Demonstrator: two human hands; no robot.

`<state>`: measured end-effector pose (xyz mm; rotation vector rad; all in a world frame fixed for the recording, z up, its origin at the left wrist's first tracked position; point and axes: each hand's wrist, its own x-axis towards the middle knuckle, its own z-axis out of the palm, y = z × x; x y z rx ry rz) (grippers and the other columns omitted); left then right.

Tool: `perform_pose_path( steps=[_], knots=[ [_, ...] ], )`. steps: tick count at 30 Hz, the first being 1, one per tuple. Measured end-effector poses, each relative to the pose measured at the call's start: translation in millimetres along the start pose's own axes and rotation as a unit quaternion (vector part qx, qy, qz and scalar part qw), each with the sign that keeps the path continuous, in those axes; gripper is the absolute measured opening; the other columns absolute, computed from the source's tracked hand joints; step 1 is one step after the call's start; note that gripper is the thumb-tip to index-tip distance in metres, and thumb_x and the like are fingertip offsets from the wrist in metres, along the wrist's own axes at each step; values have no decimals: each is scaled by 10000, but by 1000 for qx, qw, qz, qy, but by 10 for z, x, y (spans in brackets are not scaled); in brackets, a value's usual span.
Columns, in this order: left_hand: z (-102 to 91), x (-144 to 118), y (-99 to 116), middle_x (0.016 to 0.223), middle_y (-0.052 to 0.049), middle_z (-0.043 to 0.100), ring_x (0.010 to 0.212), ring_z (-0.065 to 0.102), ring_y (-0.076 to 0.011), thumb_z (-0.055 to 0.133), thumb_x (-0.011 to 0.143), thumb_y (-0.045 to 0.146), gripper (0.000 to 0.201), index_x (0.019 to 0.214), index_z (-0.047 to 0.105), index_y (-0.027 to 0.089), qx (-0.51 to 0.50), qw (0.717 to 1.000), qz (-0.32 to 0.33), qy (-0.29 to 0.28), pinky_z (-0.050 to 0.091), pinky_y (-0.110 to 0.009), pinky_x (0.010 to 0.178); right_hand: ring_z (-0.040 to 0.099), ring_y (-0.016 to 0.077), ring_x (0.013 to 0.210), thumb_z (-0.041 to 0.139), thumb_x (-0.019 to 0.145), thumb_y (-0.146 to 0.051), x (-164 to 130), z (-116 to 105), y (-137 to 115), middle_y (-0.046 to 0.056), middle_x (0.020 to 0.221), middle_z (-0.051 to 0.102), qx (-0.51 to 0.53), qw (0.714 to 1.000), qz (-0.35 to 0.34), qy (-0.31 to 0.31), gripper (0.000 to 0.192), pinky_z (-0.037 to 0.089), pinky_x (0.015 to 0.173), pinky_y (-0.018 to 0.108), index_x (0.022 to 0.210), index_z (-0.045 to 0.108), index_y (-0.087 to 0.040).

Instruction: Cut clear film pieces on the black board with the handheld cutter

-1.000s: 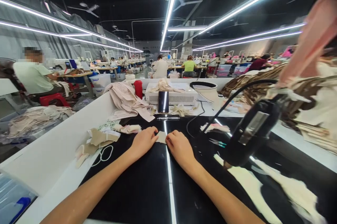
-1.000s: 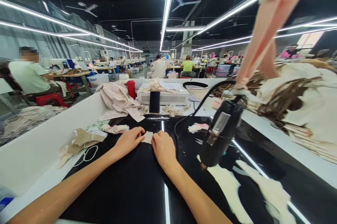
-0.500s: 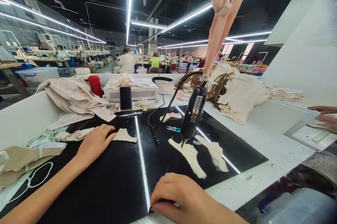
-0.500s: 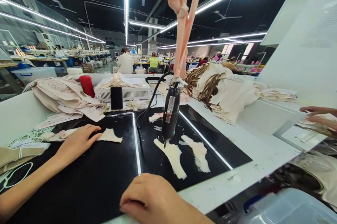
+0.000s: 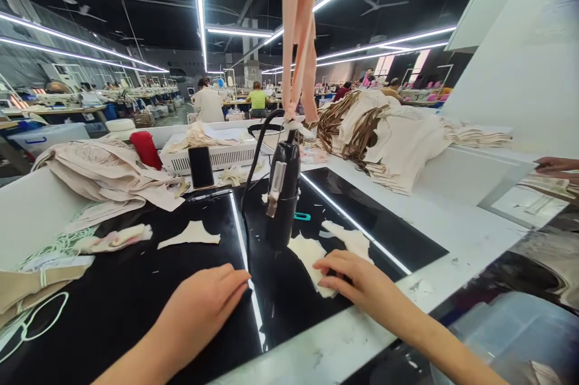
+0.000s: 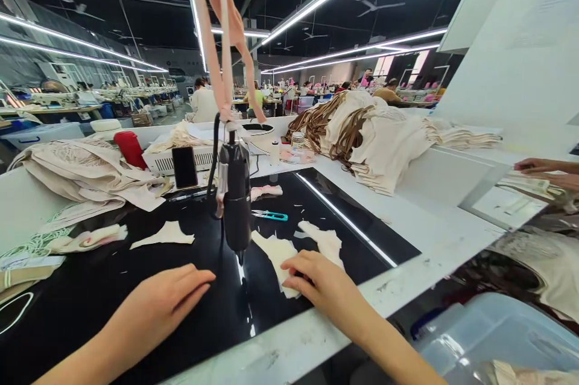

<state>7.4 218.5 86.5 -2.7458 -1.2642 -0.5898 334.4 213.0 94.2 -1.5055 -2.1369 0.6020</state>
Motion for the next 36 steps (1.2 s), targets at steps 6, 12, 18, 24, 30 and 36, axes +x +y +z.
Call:
perform_pose_path(
  steps=[6, 12, 18, 24, 30, 36],
  knots=[
    [235, 109, 609, 743, 7, 677, 554, 633, -168, 418, 1028, 185, 247, 1107, 651, 211, 11, 992, 123, -28, 402, -337, 478, 683, 211, 964, 544, 1012, -365, -105, -50, -23, 26, 1012, 725, -20, 998, -56, 0, 191, 548, 828, 334, 1053, 711, -283],
    [429, 270, 847, 700, 19, 666, 512, 624, -188, 606, 921, 157, 217, 1134, 637, 192, 63, 985, 140, -78, 316, -355, 432, 665, 209, 984, 545, 1014, -247, -121, 86, -28, 37, 1045, 701, -68, 994, -78, -21, 176, 538, 829, 337, 1118, 686, -248],
    [502, 398, 943, 765, -6, 699, 549, 666, -205, 618, 966, 279, 342, 1289, 583, 173, 79, 988, 104, -78, 293, -346, 425, 654, 191, 895, 450, 1038, -224, -63, 108, -83, 28, 947, 680, -16, 996, -83, 1, 275, 525, 766, 317, 905, 691, -237],
    [603, 403, 942, 736, -11, 680, 480, 621, -186, 675, 922, 407, 454, 1307, 600, 178, 78, 994, 70, -44, 247, -344, 396, 611, 143, 578, 499, 1000, -412, 108, -55, -63, -15, 714, 682, 187, 981, 40, 36, 252, 499, 581, 278, 939, 665, -232],
    [645, 358, 934, 695, 43, 630, 429, 559, -171, 700, 886, 388, 433, 1264, 604, 199, 79, 991, 86, 63, 293, -360, 370, 728, 212, 919, 635, 912, -547, 411, -241, -62, 96, 1064, 743, 443, 883, 57, 142, 342, 585, 658, 266, 943, 621, -207],
    [660, 354, 916, 706, 45, 646, 454, 586, -157, 711, 873, 359, 447, 1275, 601, 200, 46, 995, 80, 23, 281, -335, 391, 591, 124, 653, 635, 954, -450, 374, -370, -163, -13, 722, 638, 498, 815, -77, 287, 211, 534, 649, 236, 934, 660, -241]
  ],
)
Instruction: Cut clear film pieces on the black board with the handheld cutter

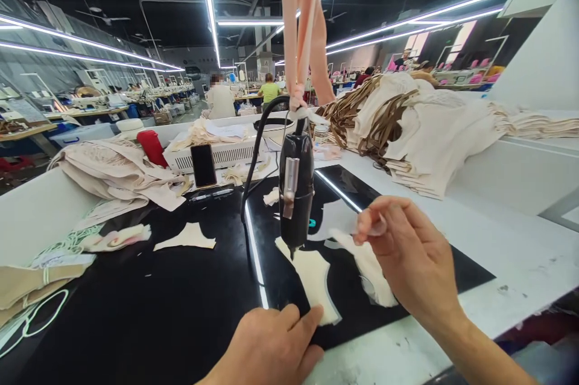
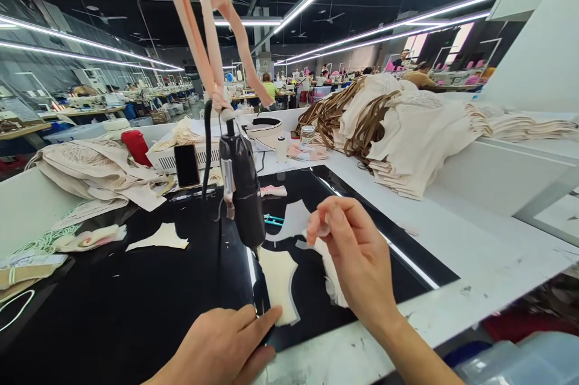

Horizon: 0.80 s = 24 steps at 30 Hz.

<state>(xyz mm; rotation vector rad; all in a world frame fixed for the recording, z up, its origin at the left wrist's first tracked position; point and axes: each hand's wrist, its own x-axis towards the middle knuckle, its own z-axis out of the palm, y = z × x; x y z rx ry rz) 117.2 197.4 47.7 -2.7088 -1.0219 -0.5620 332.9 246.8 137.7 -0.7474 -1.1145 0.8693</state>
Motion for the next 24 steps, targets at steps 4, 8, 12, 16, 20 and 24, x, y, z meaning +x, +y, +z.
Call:
perform_pose_path(
  steps=[4, 8, 12, 16, 20, 24],
  knots=[
    [-78, 16, -48, 786, 7, 705, 552, 649, -174, 571, 970, 343, 372, 1321, 597, 222, -87, 992, -43, -76, 305, -312, 452, 537, 121, 592, 631, 944, -494, -178, 12, -57, -22, 635, 588, 55, 996, 22, -59, 255, 483, 572, 216, 934, 677, -244],
    [-301, 67, -121, 882, -14, 735, 728, 669, -166, 371, 1055, 386, 381, 1281, 654, 266, -357, 907, -188, -124, 451, -271, 656, 498, 113, 552, 631, 929, -533, -369, 84, -75, -32, 597, 543, 95, 988, 83, -95, 300, 447, 541, 218, 864, 666, -243],
    [-475, 82, -154, 1059, -89, 730, 880, 652, -188, 331, 1020, 623, 590, 1171, 701, 189, -614, 732, -291, -54, 485, -289, 764, 460, 106, 558, 689, 857, -605, -582, 255, -96, -36, 588, 519, 124, 973, 178, -84, 380, 412, 543, 214, 809, 647, -230],
    [-554, -1, -120, 992, -93, 704, 898, 641, -185, 610, 875, 690, 598, 1128, 704, 156, -710, 613, -348, -18, 460, -274, 767, 441, 99, 546, 697, 839, -621, -806, 444, -53, -42, 574, 499, 142, 954, 243, -106, 409, 398, 546, 221, 810, 645, -216],
    [-684, -166, -81, 762, -10, 626, 673, 536, -94, 849, 749, 476, 421, 960, 711, 139, -724, 563, -399, -4, 398, -231, 687, 467, 106, 566, 668, 870, -606, -952, 516, 43, -40, 573, 510, 113, 955, 233, -146, 390, 414, 564, 223, 837, 648, -218],
    [-868, -366, -76, 745, 0, 611, 635, 487, -76, 852, 745, 426, 352, 842, 682, 134, -689, 594, -416, 14, 370, -221, 649, 554, 135, 587, 700, 834, -587, -1002, 481, 92, 27, 779, 684, -10, 963, 198, -184, 377, 500, 578, 271, 934, 698, -224]
  ],
)
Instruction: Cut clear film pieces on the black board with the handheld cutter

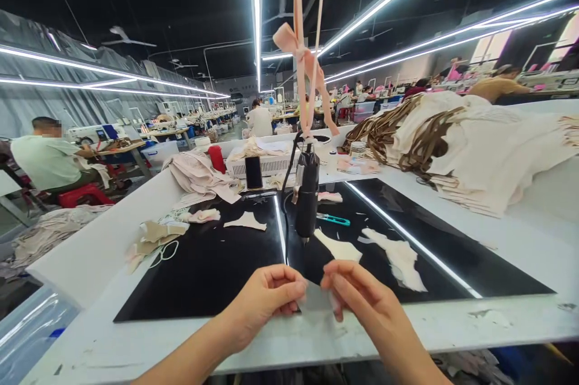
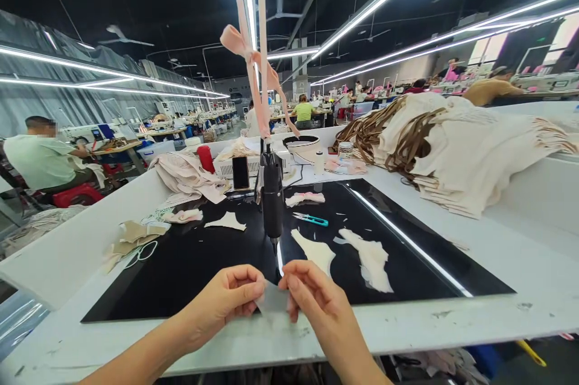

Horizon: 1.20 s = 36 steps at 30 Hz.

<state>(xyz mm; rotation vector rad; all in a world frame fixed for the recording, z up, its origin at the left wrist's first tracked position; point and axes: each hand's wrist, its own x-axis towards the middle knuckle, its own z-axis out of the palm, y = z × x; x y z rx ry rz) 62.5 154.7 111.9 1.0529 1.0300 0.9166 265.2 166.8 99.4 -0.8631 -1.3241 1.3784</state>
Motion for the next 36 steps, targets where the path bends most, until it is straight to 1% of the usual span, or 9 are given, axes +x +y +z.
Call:
perform_pose_path(
  steps=[2, 4, 6, 12, 16, 22, 26, 31, 36],
  knots=[
    [-71, -103, 18, 742, 2, 613, 607, 463, -72, 835, 752, 448, 363, 850, 680, 135, 45, 999, 16, 15, 345, -220, 609, 609, 164, 625, 729, 788, -587, -32, -14, 27, 60, 891, 731, -60, 998, 17, -2, 423, 544, 617, 305, 1014, 728, -229],
    [-140, -194, 27, 737, 3, 611, 580, 445, -72, 823, 747, 484, 392, 856, 678, 136, 92, 995, 32, 26, 318, -224, 568, 643, 193, 667, 726, 774, -573, -80, -11, 72, 58, 836, 738, -103, 994, 35, -17, 434, 556, 655, 312, 1032, 750, -225],
    [-201, -279, 30, 733, 6, 604, 567, 435, -72, 814, 739, 510, 414, 857, 680, 136, 125, 991, 43, 34, 303, -226, 546, 650, 201, 683, 708, 785, -541, -137, 11, 132, 37, 726, 713, -126, 991, 44, -32, 387, 545, 668, 298, 981, 765, -212],
    [-292, -527, 33, 744, -9, 638, 568, 452, -86, 756, 777, 528, 411, 893, 680, 141, 180, 980, 61, 62, 309, -233, 530, 595, 164, 609, 711, 762, -510, -271, 127, 257, -7, 626, 630, -100, 992, 45, -62, 314, 494, 620, 262, 806, 721, -199],
    [-281, -630, 52, 723, -6, 637, 552, 453, -89, 719, 775, 523, 390, 867, 644, 152, 211, 971, 66, 85, 300, -233, 517, 547, 154, 560, 696, 764, -505, -340, 213, 256, -22, 589, 586, -95, 993, 24, -70, 296, 455, 573, 264, 768, 689, -209],
    [-219, -640, 91, 692, -10, 649, 539, 455, -95, 681, 764, 474, 327, 825, 612, 159, 261, 957, 86, 96, 321, -241, 532, 440, 137, 549, 638, 782, -418, -446, 259, 197, -40, 572, 506, -150, 986, -19, -72, 215, 346, 537, 256, 717, 658, -214],
    [-209, -629, 114, 633, 6, 639, 506, 443, -95, 651, 781, 434, 280, 837, 613, 162, 292, 947, 94, 97, 330, -242, 530, 418, 138, 551, 598, 786, -385, -467, 257, 171, -40, 568, 492, -188, 978, -47, -81, 193, 319, 534, 263, 694, 636, -219],
    [-267, -633, 150, 611, 14, 640, 463, 423, -86, 637, 789, 410, 259, 844, 633, 156, 320, 937, 98, 99, 328, -236, 507, 504, 159, 597, 563, 811, -385, -421, 280, 163, -21, 612, 575, -232, 967, -80, -63, 211, 360, 557, 267, 709, 649, -221],
    [-455, -439, 129, 596, 19, 632, 440, 419, -88, 635, 819, 430, 282, 867, 646, 152, 340, 931, 100, 87, 309, -233, 469, 612, 186, 695, 501, 879, -361, -227, 308, 208, -2, 726, 680, -334, 932, -119, -78, 237, 405, 588, 268, 777, 670, -230]
  ],
)
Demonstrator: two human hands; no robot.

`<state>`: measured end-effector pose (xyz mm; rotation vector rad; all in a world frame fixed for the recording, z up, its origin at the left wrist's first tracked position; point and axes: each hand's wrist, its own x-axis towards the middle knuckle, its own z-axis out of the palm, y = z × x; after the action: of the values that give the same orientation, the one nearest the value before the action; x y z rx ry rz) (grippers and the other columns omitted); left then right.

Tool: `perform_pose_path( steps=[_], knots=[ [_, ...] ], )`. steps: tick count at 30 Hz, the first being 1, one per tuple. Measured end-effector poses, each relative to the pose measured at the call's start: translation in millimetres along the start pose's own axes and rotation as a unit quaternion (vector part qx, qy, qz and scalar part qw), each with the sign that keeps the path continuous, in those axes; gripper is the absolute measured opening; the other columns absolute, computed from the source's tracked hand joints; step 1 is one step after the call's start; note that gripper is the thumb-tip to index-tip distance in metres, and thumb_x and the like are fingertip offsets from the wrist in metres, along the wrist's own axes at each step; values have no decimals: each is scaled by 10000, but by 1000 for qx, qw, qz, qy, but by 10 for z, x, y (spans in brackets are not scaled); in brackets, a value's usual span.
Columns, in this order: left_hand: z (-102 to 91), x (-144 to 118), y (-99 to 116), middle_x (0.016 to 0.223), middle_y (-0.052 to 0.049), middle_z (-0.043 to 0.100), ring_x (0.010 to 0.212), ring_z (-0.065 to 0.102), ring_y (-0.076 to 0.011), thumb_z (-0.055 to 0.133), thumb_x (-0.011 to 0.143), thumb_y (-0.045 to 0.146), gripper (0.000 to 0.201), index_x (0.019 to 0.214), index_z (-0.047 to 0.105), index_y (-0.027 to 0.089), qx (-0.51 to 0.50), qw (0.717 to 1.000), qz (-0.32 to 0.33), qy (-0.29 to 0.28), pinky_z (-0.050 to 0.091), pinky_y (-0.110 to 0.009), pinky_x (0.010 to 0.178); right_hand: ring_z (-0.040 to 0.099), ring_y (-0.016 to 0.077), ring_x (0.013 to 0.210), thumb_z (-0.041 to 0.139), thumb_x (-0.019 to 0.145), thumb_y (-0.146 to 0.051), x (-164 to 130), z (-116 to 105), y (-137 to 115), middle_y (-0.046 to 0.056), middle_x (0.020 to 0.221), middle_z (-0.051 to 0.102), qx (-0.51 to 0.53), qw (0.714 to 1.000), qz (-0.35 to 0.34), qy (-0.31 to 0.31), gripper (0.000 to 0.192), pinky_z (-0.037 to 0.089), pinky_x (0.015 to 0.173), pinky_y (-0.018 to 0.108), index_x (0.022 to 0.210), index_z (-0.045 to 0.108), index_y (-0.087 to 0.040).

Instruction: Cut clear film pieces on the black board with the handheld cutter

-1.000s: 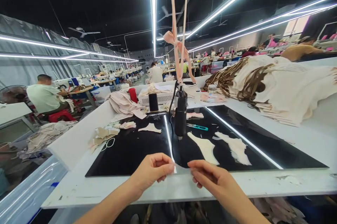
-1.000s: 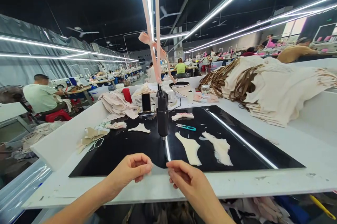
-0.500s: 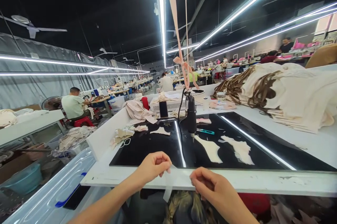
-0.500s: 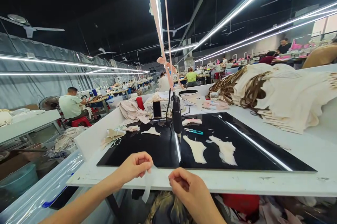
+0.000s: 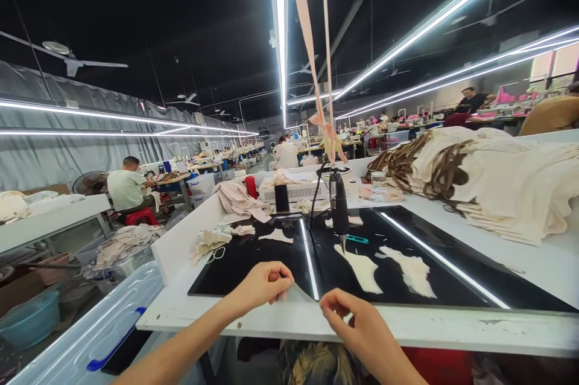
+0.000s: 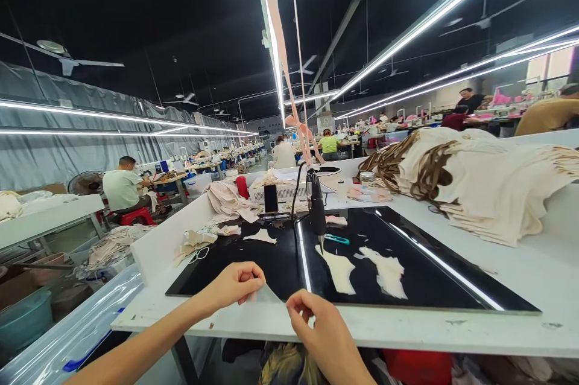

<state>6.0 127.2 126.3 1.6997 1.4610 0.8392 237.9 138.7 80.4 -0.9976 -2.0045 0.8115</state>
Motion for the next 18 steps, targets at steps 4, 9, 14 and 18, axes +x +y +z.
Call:
perform_pose_path(
  steps=[4, 9, 14, 18],
  knots=[
    [-46, 340, -280, 632, 31, 621, 444, 438, -92, 635, 890, 456, 310, 924, 655, 149, 22, 1000, 11, 6, 349, -237, 476, 621, 199, 706, 488, 881, -310, 237, 104, 117, 5, 732, 682, -48, 999, 5, 17, 211, 430, 653, 301, 778, 654, -232],
    [-101, 628, -620, 825, -2, 648, 633, 579, -130, 612, 967, 449, 311, 1047, 653, 151, 48, 996, 31, 68, 502, -300, 664, 620, 259, 790, 480, 872, -277, 452, 234, 328, 52, 783, 665, -117, 992, 7, 52, 198, 434, 722, 372, 787, 652, -228],
    [-145, 575, -776, 914, -44, 683, 742, 634, -174, 548, 947, 429, 316, 1065, 675, 165, 44, 989, 35, 137, 504, -329, 771, 640, 253, 848, 498, 901, -291, 402, 190, 420, 54, 884, 646, -136, 989, -12, 63, 216, 490, 780, 386, 1018, 671, -235],
    [-148, 497, -752, 926, -44, 700, 744, 642, -190, 536, 888, 477, 387, 1072, 697, 177, 32, 990, 37, 130, 496, -308, 751, 662, 234, 883, 524, 923, -282, 272, -51, 404, 46, 899, 685, -153, 986, -17, 67, 190, 521, 808, 359, 1003, 692, -242]
  ],
)
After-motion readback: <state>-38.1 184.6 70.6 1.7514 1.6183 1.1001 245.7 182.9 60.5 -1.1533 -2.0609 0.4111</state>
